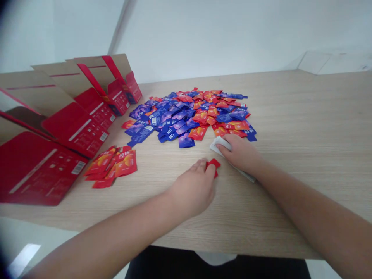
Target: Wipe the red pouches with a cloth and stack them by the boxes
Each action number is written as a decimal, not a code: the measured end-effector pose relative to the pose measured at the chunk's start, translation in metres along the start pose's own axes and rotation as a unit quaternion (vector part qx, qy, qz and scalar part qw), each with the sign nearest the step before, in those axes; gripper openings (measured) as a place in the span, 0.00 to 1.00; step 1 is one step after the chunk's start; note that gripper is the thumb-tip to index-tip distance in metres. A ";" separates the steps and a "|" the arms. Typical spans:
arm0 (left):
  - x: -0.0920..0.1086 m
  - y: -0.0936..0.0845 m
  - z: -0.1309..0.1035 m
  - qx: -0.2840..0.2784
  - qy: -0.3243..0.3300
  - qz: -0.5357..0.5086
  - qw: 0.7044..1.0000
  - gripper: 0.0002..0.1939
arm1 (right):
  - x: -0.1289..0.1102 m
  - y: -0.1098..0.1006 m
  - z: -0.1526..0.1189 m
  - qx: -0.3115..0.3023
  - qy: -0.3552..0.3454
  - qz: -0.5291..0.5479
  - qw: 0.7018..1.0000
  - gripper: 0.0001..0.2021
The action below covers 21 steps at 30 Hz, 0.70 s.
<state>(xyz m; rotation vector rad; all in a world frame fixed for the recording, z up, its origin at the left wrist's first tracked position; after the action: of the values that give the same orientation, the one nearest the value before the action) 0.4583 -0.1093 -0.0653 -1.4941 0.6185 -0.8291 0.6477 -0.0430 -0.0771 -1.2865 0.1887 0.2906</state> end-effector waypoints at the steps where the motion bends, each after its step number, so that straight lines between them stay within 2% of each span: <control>1: 0.002 0.003 -0.004 -0.012 -0.012 0.029 0.999 0.30 | 0.001 0.000 0.000 0.002 0.004 0.001 1.000 0.15; 5: 0.004 0.009 -0.030 -0.027 -0.089 0.109 0.990 0.32 | 0.004 0.000 -0.001 0.007 0.022 0.001 1.000 0.15; 9: -0.011 -0.001 -0.056 -0.038 -0.135 0.124 0.982 0.33 | 0.006 0.002 -0.001 0.004 0.017 -0.003 1.000 0.15; 12: -0.039 -0.020 -0.074 -0.053 -0.182 0.094 0.977 0.30 | 0.006 0.002 -0.001 0.010 0.016 -0.002 1.000 0.16; 15: -0.081 -0.045 -0.094 -0.046 -0.259 0.004 0.965 0.19 | 0.006 0.002 -0.001 0.010 0.016 0.000 1.000 0.16; 16: -0.097 -0.055 -0.103 -0.015 -0.287 -0.042 0.957 0.18 | 0.006 0.002 -0.001 0.009 0.017 -0.001 1.000 0.16; 18: -0.132 -0.079 -0.120 0.108 -0.324 -0.099 0.935 0.22 | 0.007 0.002 -0.001 0.009 0.019 -0.005 1.000 0.16; 19: -0.151 -0.089 -0.131 0.177 -0.346 -0.092 0.917 0.24 | 0.007 0.002 -0.001 0.009 0.022 -0.007 1.000 0.17; 21: -0.188 -0.096 -0.151 0.249 -0.397 -0.055 0.882 0.28 | 0.008 0.003 -0.001 0.007 0.027 -0.006 1.000 0.17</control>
<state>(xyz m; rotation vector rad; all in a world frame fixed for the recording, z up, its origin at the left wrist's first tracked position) 0.2163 -0.0422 0.0021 -1.2413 -0.2862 -0.3447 0.6547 -0.0426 -0.0831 -1.2815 0.2277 0.2440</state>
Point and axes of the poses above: each hand's wrist, its own z-axis towards the middle knuckle, its own y-axis out of the palm, x = y × z, the point moved 6 cm from there along z, towards the middle knuckle, and after that the axes turned 3 degrees about -z, right-handed, at the moved point
